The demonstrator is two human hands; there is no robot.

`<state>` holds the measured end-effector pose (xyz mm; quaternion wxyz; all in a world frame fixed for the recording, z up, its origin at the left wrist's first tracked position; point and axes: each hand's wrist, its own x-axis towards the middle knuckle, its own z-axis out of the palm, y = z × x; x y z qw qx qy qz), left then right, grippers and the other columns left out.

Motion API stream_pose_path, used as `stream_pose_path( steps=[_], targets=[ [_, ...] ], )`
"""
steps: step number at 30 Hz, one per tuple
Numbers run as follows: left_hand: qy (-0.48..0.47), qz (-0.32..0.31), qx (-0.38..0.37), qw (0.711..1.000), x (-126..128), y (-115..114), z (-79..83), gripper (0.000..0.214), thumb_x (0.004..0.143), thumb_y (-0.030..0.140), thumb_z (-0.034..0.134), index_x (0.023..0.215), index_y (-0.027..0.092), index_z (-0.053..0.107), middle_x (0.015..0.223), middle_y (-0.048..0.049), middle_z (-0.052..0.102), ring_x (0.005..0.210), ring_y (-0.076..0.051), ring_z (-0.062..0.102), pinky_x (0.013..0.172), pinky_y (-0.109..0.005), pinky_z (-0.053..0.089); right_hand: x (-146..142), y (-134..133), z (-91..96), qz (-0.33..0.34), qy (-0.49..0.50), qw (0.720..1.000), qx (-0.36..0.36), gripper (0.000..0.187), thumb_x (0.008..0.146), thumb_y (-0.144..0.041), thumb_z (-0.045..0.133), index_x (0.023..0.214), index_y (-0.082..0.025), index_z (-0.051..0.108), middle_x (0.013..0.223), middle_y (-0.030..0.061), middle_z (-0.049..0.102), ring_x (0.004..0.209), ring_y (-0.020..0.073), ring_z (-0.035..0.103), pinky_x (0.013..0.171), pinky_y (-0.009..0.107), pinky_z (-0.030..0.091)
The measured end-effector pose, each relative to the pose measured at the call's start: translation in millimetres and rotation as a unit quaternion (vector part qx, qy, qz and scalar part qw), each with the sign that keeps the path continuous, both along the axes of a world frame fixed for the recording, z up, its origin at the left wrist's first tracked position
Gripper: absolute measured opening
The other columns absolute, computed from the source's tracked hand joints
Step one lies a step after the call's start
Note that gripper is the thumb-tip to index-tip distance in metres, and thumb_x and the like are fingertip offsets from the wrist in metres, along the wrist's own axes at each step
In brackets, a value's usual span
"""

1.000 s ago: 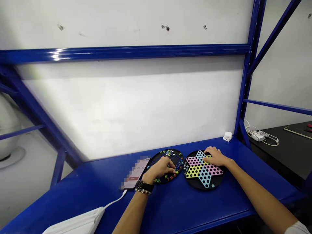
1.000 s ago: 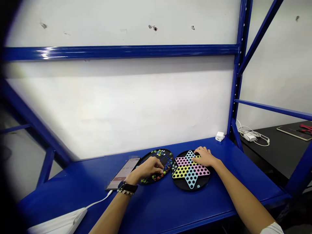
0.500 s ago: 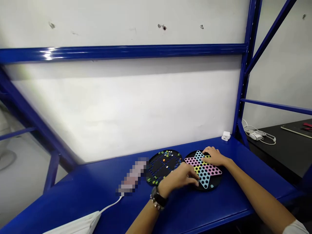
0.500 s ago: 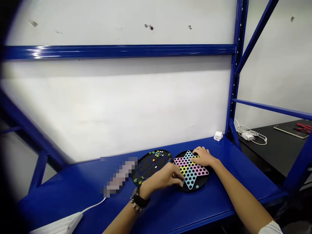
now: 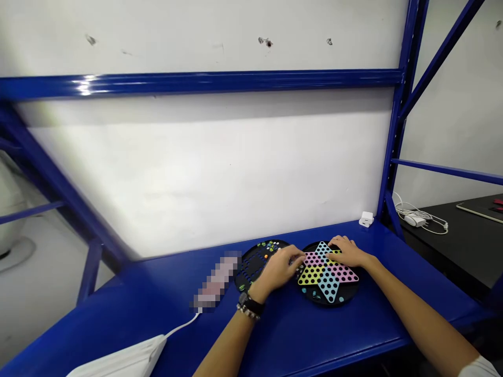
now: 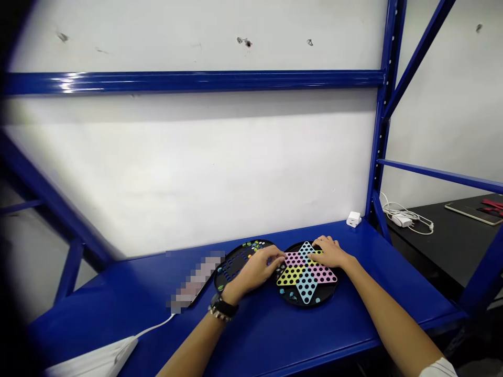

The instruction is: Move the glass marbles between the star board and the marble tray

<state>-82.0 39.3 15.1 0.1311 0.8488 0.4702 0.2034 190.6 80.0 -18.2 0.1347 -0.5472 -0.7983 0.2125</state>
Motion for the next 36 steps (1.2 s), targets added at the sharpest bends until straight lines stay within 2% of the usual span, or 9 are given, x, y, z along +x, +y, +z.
stream_pose_path(
  steps=[2, 4, 6, 11, 18, 24, 26, 30, 36],
  targets=[
    [0.054, 0.095, 0.052, 0.993, -22, 15, -6.8, 0.038, 0.099, 0.030, 0.035, 0.124, 0.022, 0.063, 0.126, -0.0077, 0.065, 0.113, -0.024, 0.057, 0.098, -0.036, 0.043, 1, 1, -1.8, 0.002, 0.002, 1.000, 0.000, 0.048, 0.086, -0.060, 0.049, 0.118, -0.027, 0.061, 0.132, 0.0082, 0.054, 0.123, 0.0323, 0.045, 0.104, 0.049, 0.033],
    [0.092, 0.151, 0.051, 0.983, -43, 28, -16.2, 0.044, 0.097, 0.019, 0.032, 0.133, 0.021, 0.056, 0.136, -0.0105, 0.058, 0.116, -0.029, 0.054, 0.095, -0.043, 0.044, 1, 2, -2.2, 0.002, 0.004, 1.000, -0.002, 0.047, 0.086, -0.059, 0.049, 0.119, -0.027, 0.061, 0.133, 0.0087, 0.053, 0.124, 0.0326, 0.044, 0.104, 0.049, 0.033],
    [0.144, 0.187, 0.036, 0.971, -57, 38, -25.2, 0.050, 0.093, 0.013, 0.032, 0.137, 0.024, 0.053, 0.142, -0.0099, 0.053, 0.118, -0.030, 0.053, 0.092, -0.045, 0.045, 0, 1, -1.3, 0.004, 0.006, 1.000, -0.008, 0.047, 0.086, -0.059, 0.049, 0.119, -0.027, 0.061, 0.134, 0.0092, 0.053, 0.125, 0.0327, 0.043, 0.104, 0.049, 0.032],
    [0.162, 0.197, 0.018, 0.967, -63, 49, -34.3, 0.048, 0.092, 0.012, 0.032, 0.132, 0.022, 0.058, 0.135, -0.0112, 0.057, 0.116, -0.029, 0.055, 0.089, -0.041, 0.047, 0, 0, 0.4, 0.002, 0.002, 1.000, -0.009, 0.048, 0.086, -0.058, 0.050, 0.120, -0.026, 0.061, 0.134, 0.0091, 0.053, 0.124, 0.0328, 0.044, 0.105, 0.049, 0.031],
    [0.110, 0.231, 0.010, 0.967, -72, 49, -28.6, 0.037, 0.093, 0.017, 0.037, 0.118, 0.017, 0.064, 0.116, -0.0109, 0.068, 0.107, -0.024, 0.063, 0.089, -0.031, 0.048, 1, 0, -0.5, 0.002, 0.001, 1.000, -0.010, 0.049, 0.086, -0.059, 0.049, 0.121, -0.027, 0.060, 0.135, 0.0089, 0.053, 0.126, 0.0326, 0.043, 0.105, 0.049, 0.032],
    [0.087, 0.297, 0.017, 0.951, -96, 46, -14.0, 0.044, 0.095, 0.018, 0.026, 0.124, 0.021, 0.059, 0.129, -0.0098, 0.063, 0.115, -0.024, 0.060, 0.092, -0.032, 0.047, 0, -1, 2.1, 0.002, -0.003, 1.000, -0.015, 0.049, 0.087, -0.060, 0.047, 0.121, -0.027, 0.060, 0.136, 0.0091, 0.052, 0.127, 0.0331, 0.043, 0.106, 0.049, 0.031],
    [0.094, 0.309, -0.009, 0.946, -110, 44, -9.5, 0.040, 0.092, 0.020, 0.034, 0.119, 0.022, 0.063, 0.125, -0.0089, 0.066, 0.111, -0.025, 0.063, 0.088, -0.033, 0.049, 0, -1, 1.5, 0.002, -0.004, 1.000, -0.014, 0.048, 0.087, -0.060, 0.047, 0.121, -0.028, 0.060, 0.136, 0.0088, 0.052, 0.127, 0.0331, 0.042, 0.106, 0.049, 0.031],
    [0.108, 0.283, -0.078, 0.950, -137, 39, -2.0, 0.025, 0.080, 0.023, 0.053, 0.096, 0.026, 0.073, 0.099, -0.0031, 0.075, 0.092, -0.022, 0.069, 0.077, -0.027, 0.051, 0, 0, -0.5, 0.004, 0.002, 1.000, -0.015, 0.050, 0.087, -0.061, 0.046, 0.121, -0.027, 0.059, 0.137, 0.0094, 0.051, 0.128, 0.0330, 0.041, 0.106, 0.050, 0.030],
    [0.103, 0.281, -0.144, 0.943, -161, 39, -0.9, 0.037, 0.072, 0.018, 0.057, 0.105, 0.024, 0.071, 0.107, -0.0031, 0.074, 0.100, -0.020, 0.068, 0.082, -0.024, 0.051, 0, 1, 0.0, 0.001, 0.004, 1.000, -0.023, 0.050, 0.086, -0.060, 0.047, 0.122, -0.026, 0.059, 0.139, 0.0097, 0.050, 0.129, 0.0336, 0.040, 0.108, 0.050, 0.028]
  ],
)
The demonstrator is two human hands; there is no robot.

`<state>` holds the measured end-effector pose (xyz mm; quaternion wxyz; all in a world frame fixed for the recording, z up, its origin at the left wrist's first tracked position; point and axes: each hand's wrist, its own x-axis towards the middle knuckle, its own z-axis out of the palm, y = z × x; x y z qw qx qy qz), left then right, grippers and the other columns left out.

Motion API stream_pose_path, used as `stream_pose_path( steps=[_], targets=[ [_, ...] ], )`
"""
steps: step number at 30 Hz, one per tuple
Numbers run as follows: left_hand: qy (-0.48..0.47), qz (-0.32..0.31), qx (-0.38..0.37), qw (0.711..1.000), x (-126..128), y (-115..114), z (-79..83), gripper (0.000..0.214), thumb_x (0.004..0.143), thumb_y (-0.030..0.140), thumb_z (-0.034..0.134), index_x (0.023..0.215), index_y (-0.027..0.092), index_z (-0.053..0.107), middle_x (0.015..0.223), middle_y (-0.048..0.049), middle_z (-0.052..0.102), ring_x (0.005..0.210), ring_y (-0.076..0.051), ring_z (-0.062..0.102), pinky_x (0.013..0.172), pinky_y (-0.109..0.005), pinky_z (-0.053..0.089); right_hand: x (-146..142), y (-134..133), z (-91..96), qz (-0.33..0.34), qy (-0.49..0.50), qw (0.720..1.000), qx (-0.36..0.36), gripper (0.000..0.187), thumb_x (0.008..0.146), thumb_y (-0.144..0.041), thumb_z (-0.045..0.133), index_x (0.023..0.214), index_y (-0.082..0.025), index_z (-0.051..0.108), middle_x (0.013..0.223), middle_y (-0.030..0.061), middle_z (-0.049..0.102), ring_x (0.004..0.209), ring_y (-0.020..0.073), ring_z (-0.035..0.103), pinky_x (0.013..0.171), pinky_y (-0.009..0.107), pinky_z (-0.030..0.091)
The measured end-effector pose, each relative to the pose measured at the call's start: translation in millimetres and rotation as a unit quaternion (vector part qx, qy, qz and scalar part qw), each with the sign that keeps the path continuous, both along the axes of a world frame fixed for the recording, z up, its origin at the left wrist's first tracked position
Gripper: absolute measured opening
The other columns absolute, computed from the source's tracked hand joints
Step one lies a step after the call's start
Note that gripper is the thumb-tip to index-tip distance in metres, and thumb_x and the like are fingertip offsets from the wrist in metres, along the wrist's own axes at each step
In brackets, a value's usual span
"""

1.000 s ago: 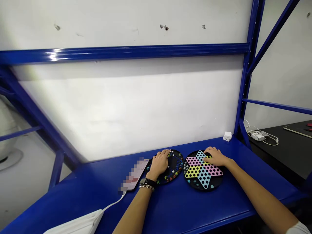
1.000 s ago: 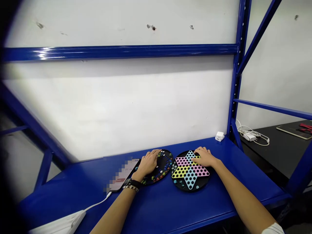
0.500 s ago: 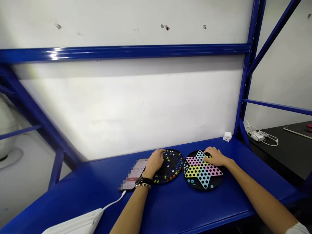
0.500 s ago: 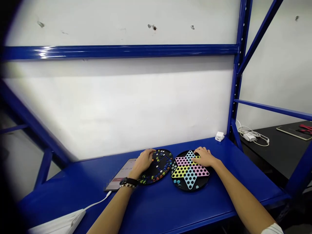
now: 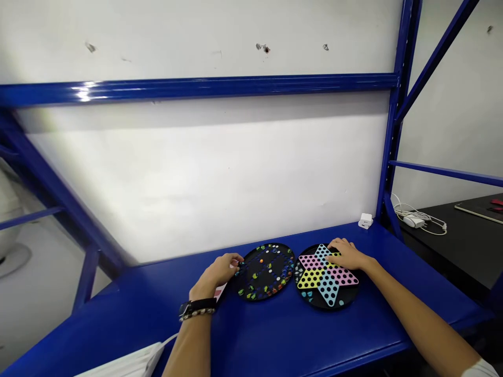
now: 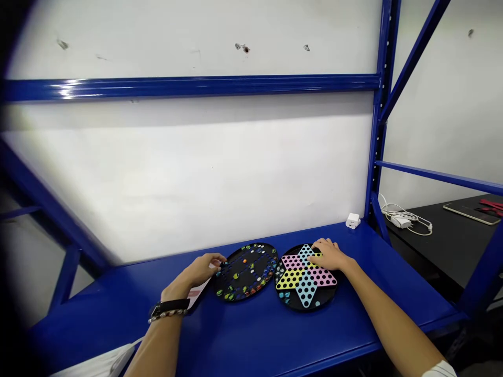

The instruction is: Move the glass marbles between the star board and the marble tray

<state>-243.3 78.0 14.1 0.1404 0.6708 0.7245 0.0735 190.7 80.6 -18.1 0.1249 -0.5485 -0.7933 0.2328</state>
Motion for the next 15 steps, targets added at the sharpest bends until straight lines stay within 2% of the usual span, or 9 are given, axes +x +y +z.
stream_pose_path(
  steps=[3, 7, 15],
  targets=[
    [-0.018, -0.015, -0.022, 0.999, -5, 1, -5.2, 0.037, 0.069, 0.016, 0.059, 0.102, 0.024, 0.072, 0.101, -0.0013, 0.075, 0.095, -0.019, 0.070, 0.080, -0.021, 0.052, 0, 0, 0.0, -0.001, -0.002, 1.000, 0.001, 0.052, 0.086, -0.062, 0.046, 0.122, -0.027, 0.059, 0.139, 0.0094, 0.050, 0.129, 0.0338, 0.040, 0.108, 0.050, 0.028],
    [-0.007, -0.023, -0.016, 1.000, -4, 3, -10.6, 0.031, 0.067, 0.016, 0.062, 0.096, 0.023, 0.071, 0.095, 0.0002, 0.075, 0.090, -0.018, 0.070, 0.076, -0.021, 0.053, 1, -1, 0.9, 0.003, -0.008, 1.000, 0.006, 0.053, 0.087, -0.062, 0.046, 0.124, -0.027, 0.059, 0.138, 0.0092, 0.051, 0.128, 0.0332, 0.041, 0.106, 0.049, 0.030],
    [0.052, 0.008, 0.023, 0.998, 11, 5, -11.4, 0.042, 0.071, 0.018, 0.064, 0.112, 0.026, 0.065, 0.118, -0.0041, 0.071, 0.110, -0.023, 0.065, 0.087, -0.027, 0.051, 1, 2, -2.9, 0.005, -0.005, 1.000, 0.005, 0.054, 0.087, -0.063, 0.046, 0.124, -0.026, 0.058, 0.139, 0.0099, 0.050, 0.128, 0.0335, 0.041, 0.106, 0.051, 0.029]
  ],
)
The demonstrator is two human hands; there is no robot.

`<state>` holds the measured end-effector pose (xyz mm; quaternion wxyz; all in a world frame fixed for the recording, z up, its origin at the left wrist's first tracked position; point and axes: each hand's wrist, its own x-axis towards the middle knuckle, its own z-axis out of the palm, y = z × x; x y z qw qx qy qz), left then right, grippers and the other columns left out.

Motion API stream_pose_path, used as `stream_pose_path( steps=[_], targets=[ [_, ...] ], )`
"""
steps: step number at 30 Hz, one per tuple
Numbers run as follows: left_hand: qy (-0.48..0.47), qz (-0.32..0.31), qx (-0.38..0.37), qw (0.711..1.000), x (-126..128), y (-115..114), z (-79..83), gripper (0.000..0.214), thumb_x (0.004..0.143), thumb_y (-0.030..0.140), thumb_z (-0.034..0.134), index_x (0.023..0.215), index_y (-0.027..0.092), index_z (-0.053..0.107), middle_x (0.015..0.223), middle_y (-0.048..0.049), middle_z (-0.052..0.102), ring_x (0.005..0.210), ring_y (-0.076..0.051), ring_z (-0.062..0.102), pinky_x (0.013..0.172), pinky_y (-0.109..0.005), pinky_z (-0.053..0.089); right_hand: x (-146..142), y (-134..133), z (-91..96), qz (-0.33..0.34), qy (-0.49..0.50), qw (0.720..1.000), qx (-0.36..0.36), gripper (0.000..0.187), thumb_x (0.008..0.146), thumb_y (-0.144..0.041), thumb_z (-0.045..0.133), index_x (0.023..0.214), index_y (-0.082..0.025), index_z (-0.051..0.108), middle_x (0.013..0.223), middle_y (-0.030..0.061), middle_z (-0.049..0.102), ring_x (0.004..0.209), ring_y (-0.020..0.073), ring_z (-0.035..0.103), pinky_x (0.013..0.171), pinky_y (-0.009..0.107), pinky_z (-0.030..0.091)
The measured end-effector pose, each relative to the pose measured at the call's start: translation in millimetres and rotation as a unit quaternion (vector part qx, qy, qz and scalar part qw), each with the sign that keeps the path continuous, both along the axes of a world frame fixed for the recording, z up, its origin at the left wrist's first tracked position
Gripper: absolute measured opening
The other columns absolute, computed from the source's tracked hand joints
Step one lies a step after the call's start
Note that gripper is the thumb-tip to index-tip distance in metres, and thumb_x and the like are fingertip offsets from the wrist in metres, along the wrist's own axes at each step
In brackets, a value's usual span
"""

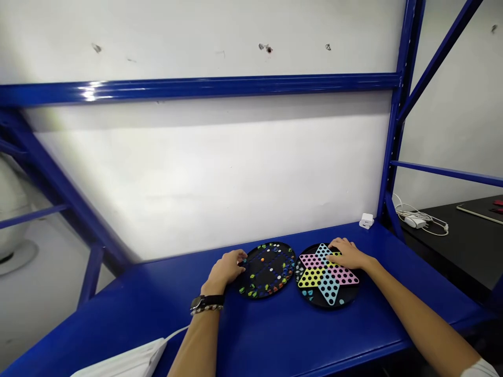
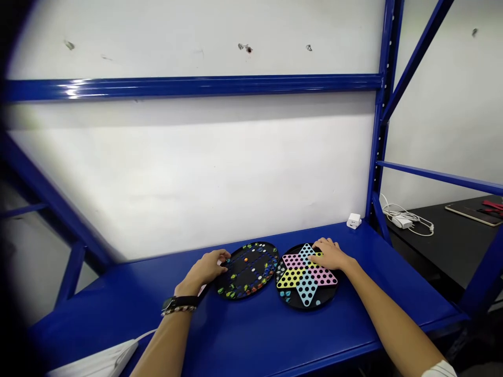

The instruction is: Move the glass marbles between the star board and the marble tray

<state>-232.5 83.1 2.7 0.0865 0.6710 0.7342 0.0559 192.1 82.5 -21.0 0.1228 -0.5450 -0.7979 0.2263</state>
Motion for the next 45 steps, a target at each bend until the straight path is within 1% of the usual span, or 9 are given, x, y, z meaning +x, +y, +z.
stream_pose_path(
  steps=[6, 15, 21, 24, 28, 33, 38, 42, 45],
  targets=[
    [0.037, 0.012, -0.008, 0.999, 7, -2, -1.5, 0.045, 0.076, 0.023, 0.062, 0.121, 0.026, 0.063, 0.122, -0.0063, 0.070, 0.114, -0.026, 0.064, 0.090, -0.032, 0.051, -1, -2, 2.4, 0.000, 0.005, 1.000, -0.001, 0.052, 0.087, -0.061, 0.047, 0.123, -0.026, 0.059, 0.137, 0.0100, 0.051, 0.127, 0.0333, 0.042, 0.106, 0.050, 0.030],
    [0.063, 0.017, -0.040, 0.997, 13, -4, 2.6, 0.029, 0.080, 0.026, 0.059, 0.108, 0.027, 0.068, 0.110, -0.0050, 0.073, 0.101, -0.025, 0.068, 0.079, -0.030, 0.051, -1, -3, 5.2, 0.000, 0.000, 1.000, -0.003, 0.052, 0.087, -0.061, 0.046, 0.124, -0.026, 0.059, 0.138, 0.0100, 0.051, 0.128, 0.0336, 0.041, 0.106, 0.050, 0.030],
    [0.064, 0.004, -0.061, 0.996, 13, -11, 6.4, 0.034, 0.072, 0.030, 0.069, 0.107, 0.031, 0.068, 0.104, -0.0020, 0.074, 0.099, -0.024, 0.068, 0.077, -0.029, 0.050, -2, -4, 5.8, -0.002, -0.002, 1.000, -0.002, 0.052, 0.087, -0.061, 0.047, 0.124, -0.026, 0.059, 0.138, 0.0103, 0.051, 0.128, 0.0332, 0.042, 0.106, 0.050, 0.030],
    [0.058, -0.007, -0.064, 0.996, 14, -12, 7.3, 0.035, 0.068, 0.023, 0.070, 0.102, 0.029, 0.069, 0.101, -0.0017, 0.074, 0.097, -0.023, 0.069, 0.074, -0.026, 0.050, -3, -5, 7.1, -0.004, -0.003, 1.000, -0.002, 0.052, 0.087, -0.061, 0.046, 0.123, -0.026, 0.059, 0.138, 0.0100, 0.051, 0.128, 0.0331, 0.042, 0.106, 0.049, 0.030],
    [0.048, -0.022, -0.064, 0.996, 14, -12, 9.5, 0.037, 0.068, 0.015, 0.066, 0.103, 0.026, 0.069, 0.100, -0.0014, 0.073, 0.093, -0.021, 0.069, 0.073, -0.025, 0.050, -3, -5, 8.1, -0.006, -0.008, 1.000, 0.000, 0.053, 0.087, -0.061, 0.046, 0.123, -0.025, 0.060, 0.137, 0.0100, 0.052, 0.128, 0.0336, 0.042, 0.106, 0.048, 0.031],
    [0.029, -0.055, -0.054, 0.997, 18, -12, 10.5, 0.047, 0.070, 0.013, 0.061, 0.115, 0.025, 0.066, 0.110, -0.0016, 0.072, 0.104, -0.023, 0.066, 0.082, -0.026, 0.050, -3, -7, 9.6, -0.003, -0.008, 1.000, -0.002, 0.052, 0.087, -0.061, 0.046, 0.124, -0.026, 0.059, 0.137, 0.0098, 0.052, 0.128, 0.0336, 0.042, 0.106, 0.048, 0.030],
    [-0.001, -0.103, -0.063, 0.993, 30, -17, 16.2, 0.041, 0.067, 0.011, 0.059, 0.103, 0.029, 0.070, 0.104, 0.0029, 0.072, 0.099, -0.018, 0.068, 0.084, -0.022, 0.050, -3, -6, 9.4, -0.004, -0.004, 1.000, -0.004, 0.050, 0.087, -0.060, 0.047, 0.123, -0.027, 0.059, 0.138, 0.0097, 0.051, 0.128, 0.0335, 0.041, 0.107, 0.050, 0.029],
    [-0.026, -0.123, -0.074, 0.989, 41, -22, 21.2, 0.041, 0.069, 0.013, 0.058, 0.105, 0.029, 0.069, 0.103, 0.0030, 0.072, 0.097, -0.018, 0.068, 0.083, -0.023, 0.050, -3, -5, 8.5, -0.003, -0.006, 1.000, -0.002, 0.050, 0.087, -0.058, 0.048, 0.123, -0.026, 0.059, 0.137, 0.0096, 0.052, 0.127, 0.0330, 0.042, 0.106, 0.050, 0.031],
    [-0.056, -0.150, -0.076, 0.984, 48, -23, 18.8, 0.038, 0.073, 0.012, 0.052, 0.104, 0.027, 0.070, 0.105, 0.0021, 0.072, 0.100, -0.018, 0.067, 0.087, -0.023, 0.049, -3, -5, 8.9, -0.001, -0.004, 1.000, 0.000, 0.050, 0.087, -0.058, 0.048, 0.123, -0.025, 0.059, 0.136, 0.0100, 0.052, 0.126, 0.0328, 0.043, 0.106, 0.049, 0.031]
  ],
)
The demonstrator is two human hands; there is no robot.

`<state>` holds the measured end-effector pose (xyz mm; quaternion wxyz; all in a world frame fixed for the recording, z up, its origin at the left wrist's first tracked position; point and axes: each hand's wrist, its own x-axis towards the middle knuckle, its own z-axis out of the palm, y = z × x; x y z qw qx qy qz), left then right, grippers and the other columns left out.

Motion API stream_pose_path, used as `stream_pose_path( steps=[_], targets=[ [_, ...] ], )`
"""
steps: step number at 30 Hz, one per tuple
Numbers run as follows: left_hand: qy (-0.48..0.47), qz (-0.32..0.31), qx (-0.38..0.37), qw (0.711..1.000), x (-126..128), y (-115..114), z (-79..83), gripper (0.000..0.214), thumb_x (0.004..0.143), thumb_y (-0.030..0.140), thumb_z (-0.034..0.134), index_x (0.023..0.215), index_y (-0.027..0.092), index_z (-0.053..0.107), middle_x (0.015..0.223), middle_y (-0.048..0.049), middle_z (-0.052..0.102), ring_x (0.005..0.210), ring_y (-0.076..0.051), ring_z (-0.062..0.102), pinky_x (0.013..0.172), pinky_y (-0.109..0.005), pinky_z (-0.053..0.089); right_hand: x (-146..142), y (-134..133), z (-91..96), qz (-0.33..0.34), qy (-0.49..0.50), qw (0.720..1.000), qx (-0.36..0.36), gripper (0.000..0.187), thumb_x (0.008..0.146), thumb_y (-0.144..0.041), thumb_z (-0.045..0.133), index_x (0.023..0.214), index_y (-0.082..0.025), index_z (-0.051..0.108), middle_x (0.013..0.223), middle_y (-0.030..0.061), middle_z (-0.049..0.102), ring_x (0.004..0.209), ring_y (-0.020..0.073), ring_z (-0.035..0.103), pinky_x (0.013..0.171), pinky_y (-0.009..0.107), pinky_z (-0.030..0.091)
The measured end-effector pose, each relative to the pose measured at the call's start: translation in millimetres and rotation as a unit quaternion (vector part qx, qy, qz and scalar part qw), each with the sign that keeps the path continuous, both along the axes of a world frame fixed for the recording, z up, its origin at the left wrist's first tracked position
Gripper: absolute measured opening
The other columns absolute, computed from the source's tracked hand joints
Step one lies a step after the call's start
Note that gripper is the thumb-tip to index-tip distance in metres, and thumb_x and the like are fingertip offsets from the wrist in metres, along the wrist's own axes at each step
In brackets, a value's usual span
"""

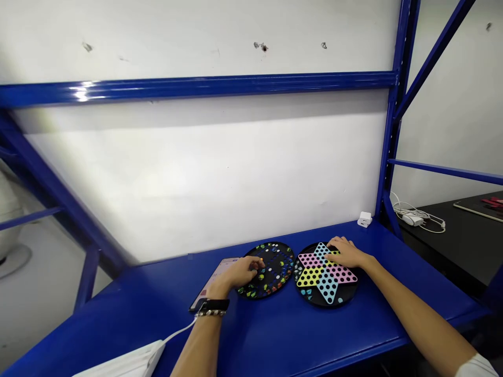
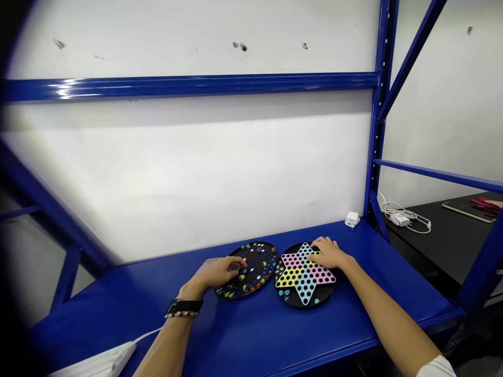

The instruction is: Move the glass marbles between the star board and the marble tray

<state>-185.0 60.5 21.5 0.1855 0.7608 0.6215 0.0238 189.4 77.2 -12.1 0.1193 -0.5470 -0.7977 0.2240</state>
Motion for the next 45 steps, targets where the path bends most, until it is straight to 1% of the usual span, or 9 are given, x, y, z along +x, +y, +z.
stream_pose_path(
  steps=[5, 13, 18, 25, 31, 35, 38, 41, 45],
  targets=[
    [-0.016, -0.040, 0.020, 0.999, 11, 1, -4.4, 0.033, 0.076, 0.018, 0.057, 0.104, 0.026, 0.071, 0.109, -0.0010, 0.072, 0.101, -0.020, 0.065, 0.086, -0.026, 0.049, 0, -1, 1.0, 0.001, 0.002, 1.000, 0.001, 0.049, 0.087, -0.058, 0.047, 0.121, -0.026, 0.060, 0.134, 0.0096, 0.053, 0.125, 0.0329, 0.043, 0.105, 0.048, 0.032],
    [-0.035, -0.081, 0.008, 0.996, 32, -6, -1.9, 0.035, 0.072, 0.025, 0.063, 0.106, 0.025, 0.071, 0.109, -0.0014, 0.071, 0.081, -0.019, 0.066, 0.074, -0.026, 0.050, 0, -1, 0.2, 0.002, -0.002, 1.000, 0.001, 0.050, 0.087, -0.058, 0.048, 0.123, -0.025, 0.059, 0.136, 0.0097, 0.052, 0.126, 0.0319, 0.043, 0.106, 0.048, 0.031],
    [-0.044, -0.108, 0.033, 0.993, 45, -6, -9.8, 0.037, 0.072, 0.021, 0.056, 0.106, 0.025, 0.071, 0.108, -0.0023, 0.070, 0.089, -0.020, 0.065, 0.079, -0.028, 0.050, 1, 1, -1.9, 0.001, 0.004, 1.000, 0.001, 0.050, 0.087, -0.058, 0.047, 0.123, -0.026, 0.059, 0.137, 0.0097, 0.052, 0.126, 0.0324, 0.042, 0.106, 0.049, 0.031],
    [-0.044, -0.103, 0.034, 0.993, 50, -8, -8.3, 0.027, 0.076, 0.028, 0.057, 0.098, 0.022, 0.071, 0.102, -0.0044, 0.072, 0.092, -0.022, 0.065, 0.081, -0.029, 0.051, 1, 1, -1.6, 0.003, 0.007, 1.000, 0.000, 0.051, 0.087, -0.058, 0.047, 0.123, -0.024, 0.058, 0.136, 0.0105, 0.052, 0.126, 0.0330, 0.042, 0.106, 0.050, 0.030],
    [-0.050, -0.083, 0.036, 0.995, 51, -8, -6.7, 0.025, 0.075, 0.024, 0.057, 0.095, 0.021, 0.071, 0.100, -0.0049, 0.073, 0.093, -0.023, 0.065, 0.084, -0.031, 0.050, 0, 0, -0.5, 0.003, 0.005, 1.000, -0.002, 0.051, 0.087, -0.058, 0.047, 0.123, -0.024, 0.058, 0.136, 0.0109, 0.052, 0.126, 0.0327, 0.042, 0.106, 0.050, 0.030],
    [-0.065, -0.071, 0.043, 0.994, 54, -10, 1.1, 0.025, 0.080, 0.030, 0.055, 0.097, 0.020, 0.069, 0.094, -0.0048, 0.073, 0.084, -0.022, 0.066, 0.078, -0.030, 0.051, 1, 1, -2.7, 0.002, 0.001, 1.000, 0.002, 0.052, 0.086, -0.060, 0.047, 0.124, -0.025, 0.059, 0.137, 0.0097, 0.051, 0.127, 0.0332, 0.042, 0.106, 0.050, 0.031],
    [-0.118, -0.067, 0.070, 0.988, 68, -18, 9.2, 0.025, 0.084, 0.034, 0.054, 0.101, 0.021, 0.067, 0.092, -0.0030, 0.072, 0.079, -0.019, 0.065, 0.073, -0.029, 0.051, 1, 1, -3.5, 0.000, 0.002, 1.000, 0.005, 0.051, 0.086, -0.060, 0.047, 0.123, -0.026, 0.060, 0.137, 0.0091, 0.052, 0.127, 0.0335, 0.043, 0.106, 0.049, 0.031],
    [-0.188, -0.114, 0.085, 0.972, 93, -31, 10.2, 0.023, 0.085, 0.035, 0.056, 0.101, 0.023, 0.067, 0.097, -0.0017, 0.071, 0.081, -0.017, 0.063, 0.074, -0.026, 0.051, 1, 2, -4.3, 0.004, 0.007, 1.000, 0.010, 0.049, 0.087, -0.059, 0.048, 0.121, -0.026, 0.061, 0.135, 0.0095, 0.053, 0.125, 0.0330, 0.044, 0.105, 0.048, 0.032],
    [-0.196, -0.224, 0.008, 0.955, 126, -49, -0.4, 0.019, 0.082, 0.026, 0.062, 0.099, 0.023, 0.070, 0.099, -0.0012, 0.072, 0.082, -0.015, 0.065, 0.075, -0.024, 0.050, 0, 3, -4.9, 0.001, 0.002, 1.000, 0.013, 0.048, 0.086, -0.056, 0.049, 0.121, -0.024, 0.060, 0.135, 0.0099, 0.053, 0.124, 0.0322, 0.043, 0.105, 0.049, 0.031]
  ],
)
